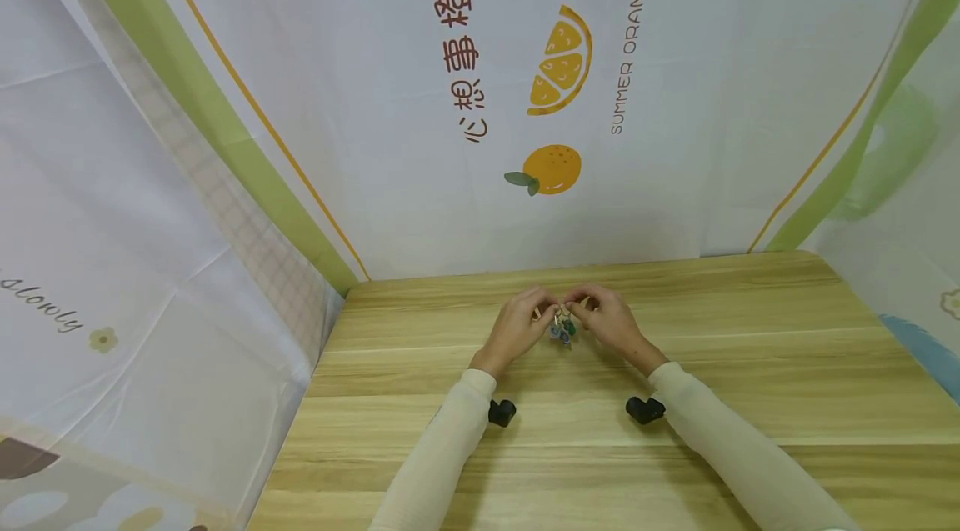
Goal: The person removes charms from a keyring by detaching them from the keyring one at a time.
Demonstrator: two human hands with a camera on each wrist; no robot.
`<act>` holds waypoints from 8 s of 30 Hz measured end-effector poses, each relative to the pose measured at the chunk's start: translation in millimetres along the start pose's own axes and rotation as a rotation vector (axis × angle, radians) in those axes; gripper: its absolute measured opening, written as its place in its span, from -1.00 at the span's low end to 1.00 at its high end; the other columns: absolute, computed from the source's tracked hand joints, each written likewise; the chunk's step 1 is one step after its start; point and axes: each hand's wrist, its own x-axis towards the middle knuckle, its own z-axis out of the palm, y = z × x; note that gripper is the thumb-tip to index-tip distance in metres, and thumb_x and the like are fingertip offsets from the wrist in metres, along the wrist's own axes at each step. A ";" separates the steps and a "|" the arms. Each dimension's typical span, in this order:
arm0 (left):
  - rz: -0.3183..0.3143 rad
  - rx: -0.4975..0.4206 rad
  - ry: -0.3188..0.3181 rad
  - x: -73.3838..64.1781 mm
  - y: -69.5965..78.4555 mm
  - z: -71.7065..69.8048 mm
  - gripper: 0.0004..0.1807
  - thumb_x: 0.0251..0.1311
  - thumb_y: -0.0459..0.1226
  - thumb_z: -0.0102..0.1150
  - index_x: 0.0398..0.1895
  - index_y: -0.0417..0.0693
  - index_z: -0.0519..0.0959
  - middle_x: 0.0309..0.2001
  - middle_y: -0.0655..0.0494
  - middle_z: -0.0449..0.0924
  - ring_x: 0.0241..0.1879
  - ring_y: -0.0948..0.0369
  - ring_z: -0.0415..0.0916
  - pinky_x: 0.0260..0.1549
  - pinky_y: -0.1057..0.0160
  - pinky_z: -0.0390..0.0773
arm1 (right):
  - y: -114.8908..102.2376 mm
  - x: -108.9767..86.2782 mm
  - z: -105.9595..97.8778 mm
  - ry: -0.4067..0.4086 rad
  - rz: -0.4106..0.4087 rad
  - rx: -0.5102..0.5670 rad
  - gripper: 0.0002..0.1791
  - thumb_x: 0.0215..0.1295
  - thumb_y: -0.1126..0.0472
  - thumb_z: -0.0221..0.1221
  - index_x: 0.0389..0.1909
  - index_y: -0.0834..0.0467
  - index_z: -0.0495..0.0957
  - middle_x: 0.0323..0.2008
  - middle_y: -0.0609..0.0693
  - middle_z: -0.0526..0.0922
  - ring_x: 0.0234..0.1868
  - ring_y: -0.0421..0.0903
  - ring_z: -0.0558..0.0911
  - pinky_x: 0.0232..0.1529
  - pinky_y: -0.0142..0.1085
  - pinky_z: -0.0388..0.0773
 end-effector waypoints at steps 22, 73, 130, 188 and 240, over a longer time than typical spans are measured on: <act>-0.041 -0.009 -0.002 -1.9 0.1 -1.4 -0.82 0.60 -0.20 0.16 0.03 -0.02 0.70 -0.05 0.12 0.75 -0.12 0.24 0.68 -0.13 0.31 0.69 | 1.5 1.9 -1.4 -0.055 -0.104 0.035 -0.80 0.48 0.36 0.30 0.04 0.17 0.72 -0.02 0.14 0.73 -0.42 -0.21 0.65 -0.42 -0.36 0.62; 0.043 0.075 0.007 -1.2 -0.1 0.0 -0.86 0.55 -0.25 0.24 -0.01 -0.05 0.73 -0.10 0.10 0.76 -0.18 0.24 0.70 -0.16 0.39 0.68 | -1.4 0.4 0.2 0.032 -0.161 -0.162 -0.93 0.41 0.24 0.40 -0.17 0.14 0.79 -0.28 -0.01 0.82 -0.40 -0.20 0.66 -0.36 -0.36 0.59; 0.053 0.090 0.031 -2.4 -0.6 -0.3 -0.91 0.52 -0.29 0.26 -0.08 -0.06 0.72 -0.18 0.11 0.75 -0.24 0.25 0.67 -0.21 0.40 0.66 | 0.2 1.7 1.3 0.119 -0.284 -0.248 -0.96 0.35 0.28 0.44 -0.29 0.11 0.76 -0.33 -0.02 0.74 -0.51 -0.21 0.59 -0.50 -0.39 0.49; -0.007 0.065 0.083 -9.0 -9.3 -12.6 -0.86 0.56 -0.24 0.22 -0.06 -0.05 0.75 -0.20 0.14 0.76 -0.25 0.27 0.66 -0.22 0.38 0.66 | 29.7 4.6 -66.1 0.212 -0.184 -0.353 -0.89 0.33 0.38 0.41 -0.19 0.15 0.76 -0.23 0.07 0.76 -0.42 -0.09 0.64 -0.46 -0.34 0.51; 0.007 0.065 0.094 -11.2 -12.5 -12.4 -0.85 0.55 -0.24 0.23 -0.06 -0.08 0.75 -0.21 0.12 0.77 -0.28 0.26 0.66 -0.24 0.39 0.67 | 72.1 -12.1 -133.5 0.140 0.065 -0.418 -0.86 0.48 0.27 0.29 -0.05 0.21 0.74 -0.05 0.20 0.73 -0.25 0.16 0.73 -0.41 -0.28 0.53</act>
